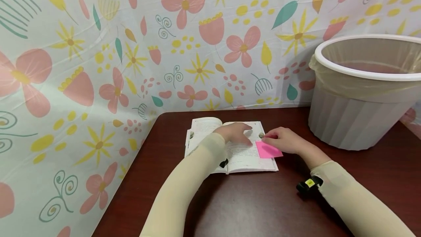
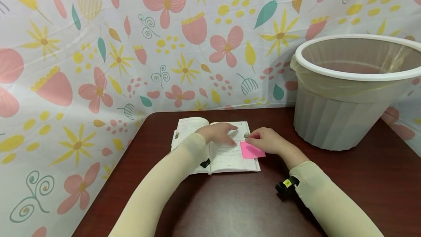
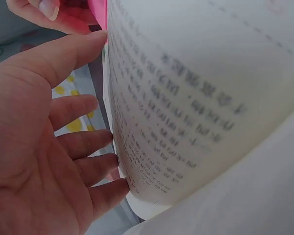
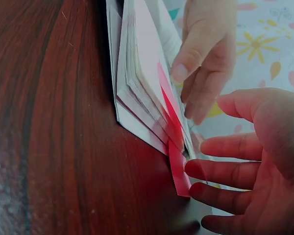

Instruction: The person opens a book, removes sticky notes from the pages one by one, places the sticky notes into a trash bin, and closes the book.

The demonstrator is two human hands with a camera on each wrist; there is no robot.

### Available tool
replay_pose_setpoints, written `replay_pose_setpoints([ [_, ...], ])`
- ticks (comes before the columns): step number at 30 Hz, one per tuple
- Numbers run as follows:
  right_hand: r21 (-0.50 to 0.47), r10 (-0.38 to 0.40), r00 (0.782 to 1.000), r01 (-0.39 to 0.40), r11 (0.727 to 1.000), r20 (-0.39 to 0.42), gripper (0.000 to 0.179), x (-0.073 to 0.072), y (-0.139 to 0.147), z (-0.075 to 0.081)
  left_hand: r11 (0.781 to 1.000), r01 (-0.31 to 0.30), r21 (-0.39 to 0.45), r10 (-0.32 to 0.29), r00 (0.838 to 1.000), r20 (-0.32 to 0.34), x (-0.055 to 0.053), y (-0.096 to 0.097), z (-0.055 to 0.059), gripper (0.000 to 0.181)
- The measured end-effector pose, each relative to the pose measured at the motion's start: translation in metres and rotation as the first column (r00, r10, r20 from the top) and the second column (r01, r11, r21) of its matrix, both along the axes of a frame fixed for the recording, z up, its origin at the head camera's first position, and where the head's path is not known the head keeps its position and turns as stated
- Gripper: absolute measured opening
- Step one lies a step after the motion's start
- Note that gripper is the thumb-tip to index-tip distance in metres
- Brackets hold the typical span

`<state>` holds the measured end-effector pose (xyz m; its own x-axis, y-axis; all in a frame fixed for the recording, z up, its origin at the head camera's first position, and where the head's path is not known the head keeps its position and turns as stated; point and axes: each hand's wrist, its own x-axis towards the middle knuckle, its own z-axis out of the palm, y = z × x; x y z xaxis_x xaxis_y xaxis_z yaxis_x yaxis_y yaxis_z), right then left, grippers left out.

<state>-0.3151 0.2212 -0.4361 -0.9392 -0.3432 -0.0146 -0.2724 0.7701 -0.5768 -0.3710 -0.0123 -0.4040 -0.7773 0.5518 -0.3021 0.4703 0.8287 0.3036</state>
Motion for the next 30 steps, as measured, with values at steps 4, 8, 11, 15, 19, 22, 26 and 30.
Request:
replay_pose_setpoints([
  [4, 0.008, 0.001, 1.0, -0.001, 1.0, -0.014, 0.039, -0.0002, 0.0007, -0.0009, 1.0, -0.017, -0.008, 0.017, 1.0, 0.02, 0.0016, 0.0016, -0.0031, 0.076],
  [8, 0.028, -0.006, 1.0, 0.007, 1.0, -0.03, 0.036, -0.0004, 0.001, 0.0001, 0.999, -0.029, -0.022, 0.029, 0.999, 0.024, 0.0037, 0.0026, -0.0053, 0.073],
  [11, 0.046, -0.022, 0.999, 0.023, 0.999, -0.023, 0.035, -0.0017, 0.0023, 0.0008, 0.999, -0.031, -0.035, 0.032, 0.999, 0.018, 0.0052, 0.0035, -0.0049, 0.072],
  [15, 0.06, -0.032, 0.999, 0.032, 0.998, 0.001, 0.029, -0.0032, 0.0054, 0.0016, 0.999, -0.036, -0.04, 0.037, 0.999, 0.025, 0.0056, 0.0044, -0.0045, 0.073],
  [19, 0.06, -0.019, 1.0, 0.019, 0.998, -0.002, 0.021, -0.0029, 0.0064, 0.0031, 0.998, -0.041, -0.036, 0.042, 0.999, 0.029, 0.0052, 0.0038, -0.0057, 0.074],
  [22, 0.053, -0.008, 1.0, 0.008, 0.999, -0.013, 0.02, -0.0024, 0.0059, 0.0046, 0.998, -0.04, -0.041, 0.041, 0.999, 0.022, 0.0046, 0.0033, -0.0073, 0.074],
  [26, 0.034, -0.01, 1.0, 0.011, 0.999, -0.027, 0.022, -0.0009, 0.0048, 0.0064, 0.998, -0.042, -0.047, 0.043, 0.999, 0.022, 0.0043, 0.0036, -0.008, 0.073],
  [30, 0.025, 0.007, 0.998, -0.006, 1.0, -0.064, 0.023, 0.0015, 0.0041, 0.0074, 0.998, -0.045, -0.043, 0.046, 0.999, 0.027, 0.0049, 0.0051, -0.007, 0.072],
])
